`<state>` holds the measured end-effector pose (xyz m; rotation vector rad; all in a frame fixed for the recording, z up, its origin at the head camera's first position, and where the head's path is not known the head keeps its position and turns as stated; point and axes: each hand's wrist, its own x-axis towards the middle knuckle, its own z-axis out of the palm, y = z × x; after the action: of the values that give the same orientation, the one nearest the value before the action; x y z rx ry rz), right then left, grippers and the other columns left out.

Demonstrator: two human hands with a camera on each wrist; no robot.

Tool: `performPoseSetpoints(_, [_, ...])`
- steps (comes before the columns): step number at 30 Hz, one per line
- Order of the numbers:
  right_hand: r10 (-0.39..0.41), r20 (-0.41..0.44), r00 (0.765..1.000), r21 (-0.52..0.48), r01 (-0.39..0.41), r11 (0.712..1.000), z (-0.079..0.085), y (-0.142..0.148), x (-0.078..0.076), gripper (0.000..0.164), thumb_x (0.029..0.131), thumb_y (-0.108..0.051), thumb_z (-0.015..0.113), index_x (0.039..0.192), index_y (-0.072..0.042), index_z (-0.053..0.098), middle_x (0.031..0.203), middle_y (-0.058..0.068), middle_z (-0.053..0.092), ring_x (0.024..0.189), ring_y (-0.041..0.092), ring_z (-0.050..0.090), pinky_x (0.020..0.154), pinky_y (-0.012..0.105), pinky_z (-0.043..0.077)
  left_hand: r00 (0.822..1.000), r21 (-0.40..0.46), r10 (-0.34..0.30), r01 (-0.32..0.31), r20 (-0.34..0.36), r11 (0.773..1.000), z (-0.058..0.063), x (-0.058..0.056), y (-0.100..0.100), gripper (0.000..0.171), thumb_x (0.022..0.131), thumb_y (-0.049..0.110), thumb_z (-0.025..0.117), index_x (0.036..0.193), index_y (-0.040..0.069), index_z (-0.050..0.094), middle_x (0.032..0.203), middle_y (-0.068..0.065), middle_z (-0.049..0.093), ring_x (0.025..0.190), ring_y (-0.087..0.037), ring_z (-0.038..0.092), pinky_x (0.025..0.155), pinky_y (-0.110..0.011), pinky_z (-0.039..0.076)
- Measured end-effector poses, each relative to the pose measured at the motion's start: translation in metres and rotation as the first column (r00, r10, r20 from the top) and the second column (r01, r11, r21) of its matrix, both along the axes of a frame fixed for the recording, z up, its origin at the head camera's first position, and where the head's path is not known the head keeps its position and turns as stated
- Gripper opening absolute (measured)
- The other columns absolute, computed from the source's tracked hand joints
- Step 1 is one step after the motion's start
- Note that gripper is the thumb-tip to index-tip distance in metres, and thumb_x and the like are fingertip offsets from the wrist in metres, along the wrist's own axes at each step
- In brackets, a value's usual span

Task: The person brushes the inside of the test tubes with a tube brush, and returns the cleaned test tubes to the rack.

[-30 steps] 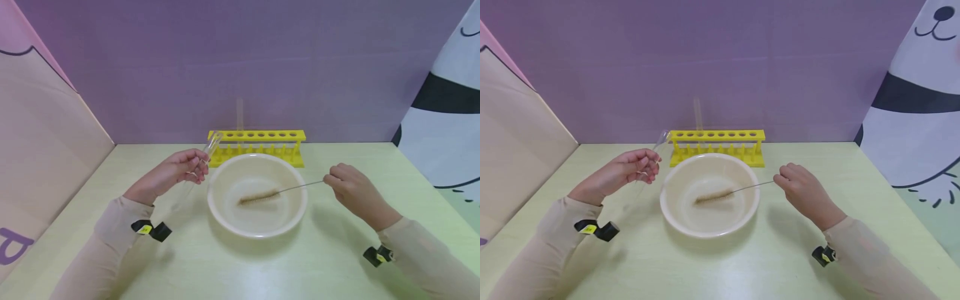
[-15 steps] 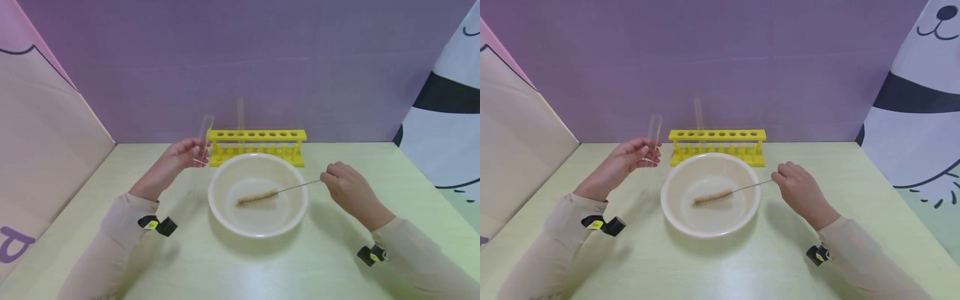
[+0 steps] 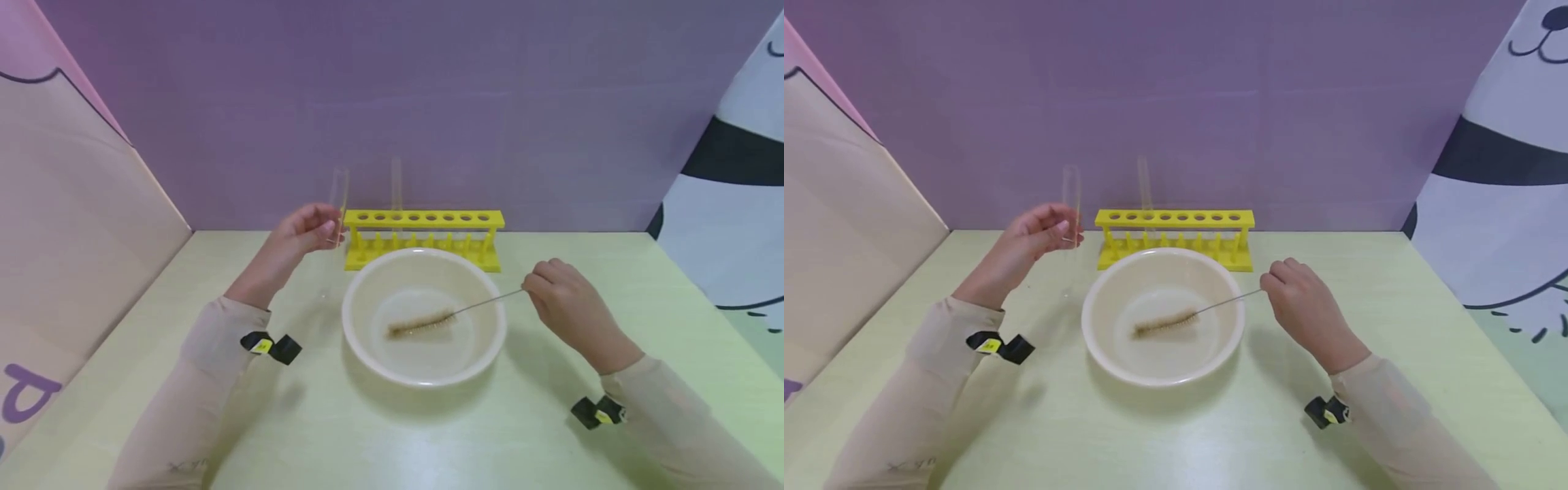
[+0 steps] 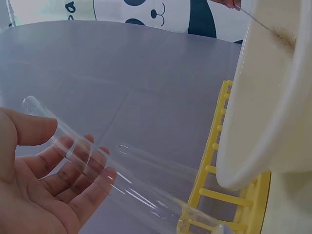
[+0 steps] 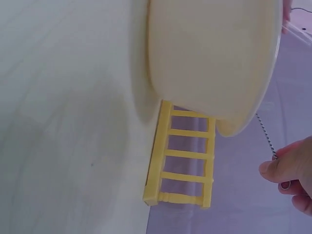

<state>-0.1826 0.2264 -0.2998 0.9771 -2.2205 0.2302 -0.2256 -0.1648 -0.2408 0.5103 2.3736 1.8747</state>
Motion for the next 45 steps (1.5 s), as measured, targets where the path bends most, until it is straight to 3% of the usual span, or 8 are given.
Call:
performPoseSetpoints(9, [0.028,0.02,0.999,-0.043,-0.027,0.999,-0.001,-0.004,-0.002,0.021,0.066,0.019,0.067,0.071,-0.001,0.061,0.069,0.008,0.054,0.065,0.023,0.048,0.058,0.034,0.042,0.997,0.023,0.047,-0.046,-0.061,0.999,0.011,-0.016,0.008,0.026,0.096,0.012,0.054,0.119,0.0,0.051,0.101,-0.001,0.059,0.093,-0.017,0.057,0.09,-0.034,0.049])
performPoseSetpoints(17, [0.046,0.013,0.999,-0.034,-0.046,0.998,-0.007,-0.004,-0.003,0.024,0.066,0.021,0.062,0.071,-0.002,0.06,0.069,0.007,0.053,0.065,0.022,0.047,0.056,0.033,0.041,0.99,-0.029,0.131,-0.133,-0.052,0.991,0.016,-0.031,0.015,0.028,0.094,0.015,0.059,0.119,0.007,0.053,0.113,-0.009,0.057,0.103,-0.025,0.054,0.092,-0.035,0.047])
performPoseSetpoints(23, [0.048,0.006,0.999,-0.031,-0.048,0.998,-0.01,-0.005,-0.004,0.023,0.066,0.021,0.061,0.069,-0.002,0.059,0.068,0.007,0.053,0.064,0.022,0.046,0.056,0.032,0.04,0.979,-0.031,0.178,-0.182,-0.095,0.983,0.022,-0.046,0.02,0.027,0.092,0.013,0.061,0.116,0.004,0.054,0.104,-0.005,0.059,0.093,-0.017,0.056,0.089,-0.033,0.048])
performPoseSetpoints(31, [0.034,0.028,0.999,-0.026,-0.033,0.999,-0.011,-0.009,-0.004,0.022,0.068,0.019,0.064,0.07,-0.002,0.059,0.069,0.007,0.054,0.065,0.021,0.046,0.056,0.032,0.041,0.968,-0.023,0.224,-0.227,-0.11,0.974,0.028,-0.063,0.024,0.025,0.091,0.012,0.062,0.114,0.004,0.054,0.101,-0.002,0.058,0.091,-0.015,0.055,0.088,-0.033,0.047])
performPoseSetpoints(45, [0.012,0.035,0.999,-0.008,-0.012,1.0,-0.012,-0.012,0.002,0.022,0.067,0.018,0.065,0.07,-0.003,0.06,0.069,0.007,0.055,0.065,0.021,0.046,0.055,0.031,0.04,0.938,-0.002,0.335,-0.337,-0.09,0.942,0.034,-0.101,0.032,0.025,0.091,0.012,0.061,0.114,0.004,0.053,0.099,-0.001,0.054,0.089,-0.012,0.052,0.082,-0.027,0.047])
